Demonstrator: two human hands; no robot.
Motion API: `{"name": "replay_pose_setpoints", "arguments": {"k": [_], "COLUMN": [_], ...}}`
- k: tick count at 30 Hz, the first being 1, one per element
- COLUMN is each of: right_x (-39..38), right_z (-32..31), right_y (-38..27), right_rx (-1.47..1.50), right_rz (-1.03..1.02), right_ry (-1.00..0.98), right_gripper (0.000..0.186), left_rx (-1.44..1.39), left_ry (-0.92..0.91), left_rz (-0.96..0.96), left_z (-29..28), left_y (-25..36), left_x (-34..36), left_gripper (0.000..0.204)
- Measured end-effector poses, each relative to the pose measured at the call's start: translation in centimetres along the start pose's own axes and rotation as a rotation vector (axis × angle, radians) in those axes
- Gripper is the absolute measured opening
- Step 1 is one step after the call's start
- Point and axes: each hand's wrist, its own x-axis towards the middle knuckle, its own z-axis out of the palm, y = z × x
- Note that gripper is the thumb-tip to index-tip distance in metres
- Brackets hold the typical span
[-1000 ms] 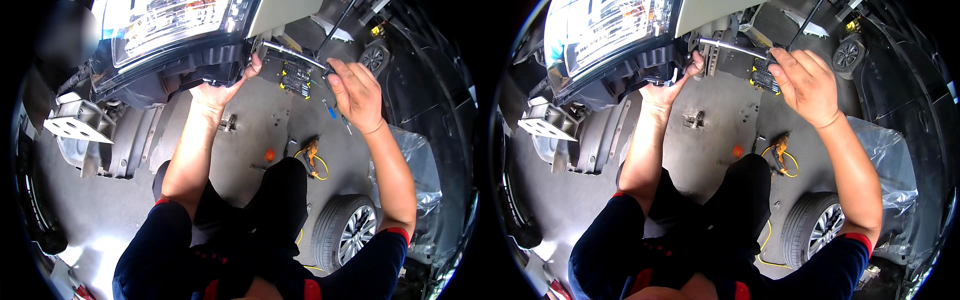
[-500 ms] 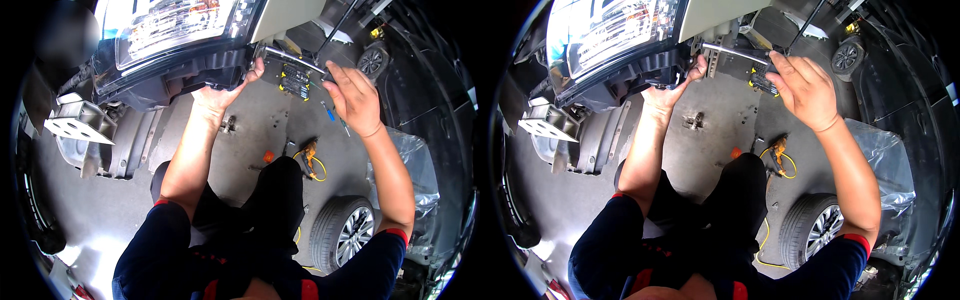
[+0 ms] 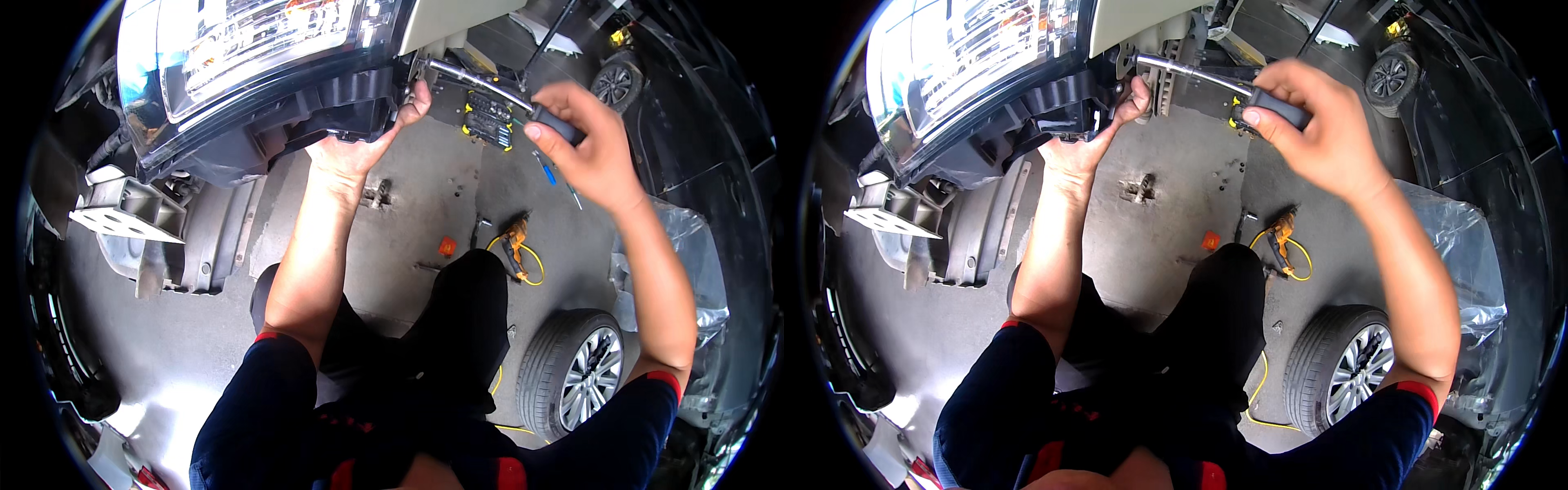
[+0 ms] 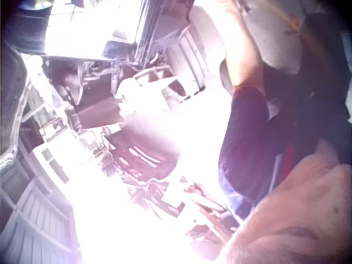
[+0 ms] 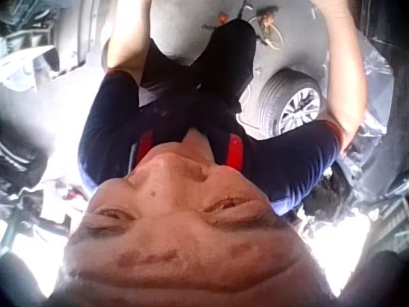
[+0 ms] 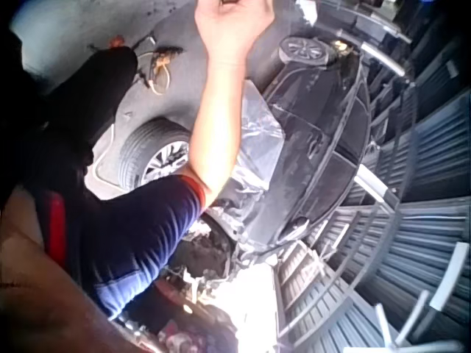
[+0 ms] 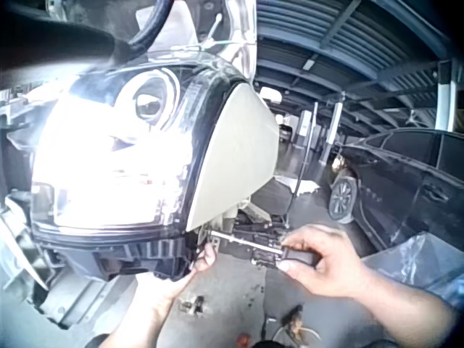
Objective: The person uses a power drill and a hand driver to remove and replace screws on a vehicle's headlight assembly in a service bay.
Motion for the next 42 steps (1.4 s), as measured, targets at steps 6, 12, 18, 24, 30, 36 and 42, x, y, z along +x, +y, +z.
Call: {"name": "replay_pose_setpoints", "arguments": {"k": [6, 12, 18, 24, 30, 36, 42], "right_x": [-0.1, 2.8, -0.1, 1.4, -0.4, -0.4, 1.2], "right_z": [-1.6, -3.3, -1.0, -3.9, -0.2, -1.1, -2.0], "right_y": [0.8, 1.5, -0.7, 1.8, -0.6, 0.5, 1.7], "right_rx": [0.363, 0.917, -0.242, 0.869, 0.108, 0.545, 1.095], "right_rz": [0.435, 0.714, -0.111, 0.739, 0.175, 0.54, 0.818], "right_ry": [-0.255, -0.556, -0.024, -0.52, -0.066, -0.251, -0.554], "right_gripper": [0.035, 0.041, 0.025, 0.046, 0.024, 0.033, 0.042], "left_rx": [0.087, 0.029, 0.046, 0.04, 0.072, 0.048, -0.031], "left_ry": [0.004, 0.043, 0.091, 0.086, 0.281, 0.163, 0.16], "left_rz": [-0.034, -0.012, 0.005, 0.004, 0.047, -0.007, -0.045], "left_z": [0.6, 0.8, 1.4, -0.9, 1.1, 1.3, 0.7], "left_y": [-0.7, -0.7, -0.8, 0.1, -0.7, -1.0, -0.2], "left_x": [0.0, 0.4, 0.1, 0.8, 0.3, 0.4, 0.4], "left_gripper": [0.063, 0.069, 0.06, 0.066, 0.064, 0.065, 0.068]}}
